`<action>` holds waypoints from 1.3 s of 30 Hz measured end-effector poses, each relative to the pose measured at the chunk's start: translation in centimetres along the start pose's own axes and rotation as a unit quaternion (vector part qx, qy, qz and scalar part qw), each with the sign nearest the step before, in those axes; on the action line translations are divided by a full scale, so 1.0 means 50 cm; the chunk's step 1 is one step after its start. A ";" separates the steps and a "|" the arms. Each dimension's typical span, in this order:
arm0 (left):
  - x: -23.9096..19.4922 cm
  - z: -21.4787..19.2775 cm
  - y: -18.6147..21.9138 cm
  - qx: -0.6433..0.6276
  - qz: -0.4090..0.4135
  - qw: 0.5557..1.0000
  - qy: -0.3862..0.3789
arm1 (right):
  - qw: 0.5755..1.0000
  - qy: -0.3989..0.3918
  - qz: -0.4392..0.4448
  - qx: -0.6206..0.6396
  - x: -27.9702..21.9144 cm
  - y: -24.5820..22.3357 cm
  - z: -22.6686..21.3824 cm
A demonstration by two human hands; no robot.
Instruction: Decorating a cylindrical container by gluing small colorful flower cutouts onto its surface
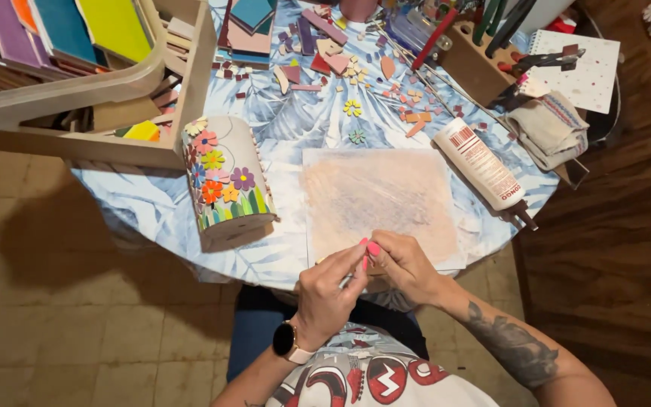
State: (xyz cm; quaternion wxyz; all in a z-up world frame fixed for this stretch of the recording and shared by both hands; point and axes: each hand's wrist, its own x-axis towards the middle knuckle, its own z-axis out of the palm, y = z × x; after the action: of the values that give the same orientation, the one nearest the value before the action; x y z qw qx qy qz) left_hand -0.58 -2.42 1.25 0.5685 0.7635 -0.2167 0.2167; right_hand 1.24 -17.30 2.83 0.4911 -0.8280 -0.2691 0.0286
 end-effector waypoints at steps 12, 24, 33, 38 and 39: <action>-0.002 -0.001 -0.006 0.073 0.077 0.994 0.014 | 0.998 0.042 0.001 -0.047 -0.008 -0.008 -0.007; -0.034 -0.047 -0.052 0.252 0.073 0.930 -0.258 | 0.924 -0.101 -0.134 -0.345 0.080 0.092 0.014; -0.036 -0.045 -0.053 0.287 0.068 0.919 -0.260 | 0.907 -0.040 -0.148 -0.392 0.086 0.080 -0.002; -0.031 -0.053 -0.053 0.292 0.085 0.915 -0.266 | 0.865 -0.116 -0.180 -0.454 -0.055 0.050 -0.079; -0.032 -0.054 -0.055 0.293 0.081 0.915 -0.266 | 0.866 -0.118 -0.181 -0.451 -0.039 0.057 -0.066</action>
State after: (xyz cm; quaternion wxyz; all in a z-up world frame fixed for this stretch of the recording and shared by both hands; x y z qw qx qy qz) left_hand -0.52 1.02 -1.10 0.2215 0.9050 -0.3480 0.1041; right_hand 1.81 -21.91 1.76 0.0251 -0.8865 -0.4537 -0.0876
